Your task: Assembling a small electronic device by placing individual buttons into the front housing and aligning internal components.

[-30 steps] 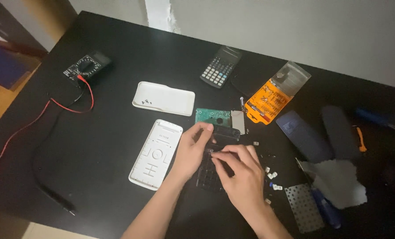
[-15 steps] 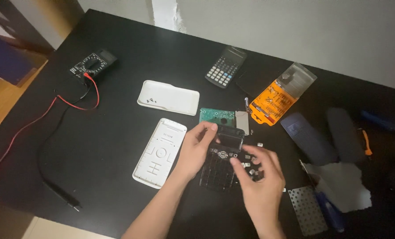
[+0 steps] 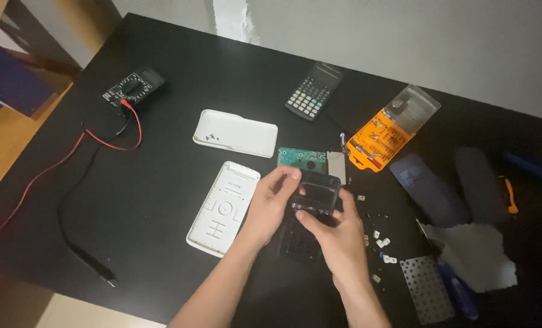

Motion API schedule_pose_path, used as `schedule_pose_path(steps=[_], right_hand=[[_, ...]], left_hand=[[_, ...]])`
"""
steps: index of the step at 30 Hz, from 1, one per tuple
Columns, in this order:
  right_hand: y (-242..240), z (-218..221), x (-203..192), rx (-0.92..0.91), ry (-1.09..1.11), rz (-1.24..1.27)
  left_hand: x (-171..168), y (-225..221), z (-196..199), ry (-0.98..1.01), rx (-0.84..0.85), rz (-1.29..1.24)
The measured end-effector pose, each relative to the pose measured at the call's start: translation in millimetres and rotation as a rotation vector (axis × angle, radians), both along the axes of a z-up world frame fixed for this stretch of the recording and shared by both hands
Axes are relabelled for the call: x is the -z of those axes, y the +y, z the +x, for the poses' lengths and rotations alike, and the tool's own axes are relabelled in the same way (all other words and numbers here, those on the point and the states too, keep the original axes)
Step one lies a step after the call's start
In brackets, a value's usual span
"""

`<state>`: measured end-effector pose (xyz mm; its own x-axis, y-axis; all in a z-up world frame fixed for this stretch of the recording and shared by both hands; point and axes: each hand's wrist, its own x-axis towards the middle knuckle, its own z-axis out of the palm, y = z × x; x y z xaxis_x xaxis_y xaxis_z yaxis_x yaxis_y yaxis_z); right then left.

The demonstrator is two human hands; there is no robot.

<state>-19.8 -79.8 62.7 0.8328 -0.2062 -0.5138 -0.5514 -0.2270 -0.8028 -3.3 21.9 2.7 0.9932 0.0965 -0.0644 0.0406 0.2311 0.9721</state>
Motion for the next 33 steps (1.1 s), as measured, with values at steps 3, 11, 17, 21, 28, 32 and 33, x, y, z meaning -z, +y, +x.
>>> schedule_pose_path(steps=[3, 11, 17, 21, 28, 32, 33], right_hand=[[-4, 4, 13, -0.009, -0.032, 0.059], [-8, 3, 10, -0.012, -0.004, 0.112], [-51, -21, 12, 0.182, -0.264, 0.042], [-127, -46, 53, 0.235, -0.451, -0.218], [-146, -76, 32, 0.459, 0.016, -0.533], [-148, -84, 50, 0.304, -0.128, -0.61], [-153, -84, 62, 0.227, -0.203, -0.722]], left_hand=[[3, 0, 2, -0.006, 0.004, 0.0], [4, 1, 2, 0.006, 0.003, -0.003], [6, 3, 2, -0.014, 0.005, 0.05], [14, -3, 8, -0.045, -0.042, 0.147], [5, -10, 5, 0.016, -0.018, 0.149], [4, -14, 4, 0.036, -0.038, 0.174], [5, -12, 6, 0.041, -0.042, 0.203]])
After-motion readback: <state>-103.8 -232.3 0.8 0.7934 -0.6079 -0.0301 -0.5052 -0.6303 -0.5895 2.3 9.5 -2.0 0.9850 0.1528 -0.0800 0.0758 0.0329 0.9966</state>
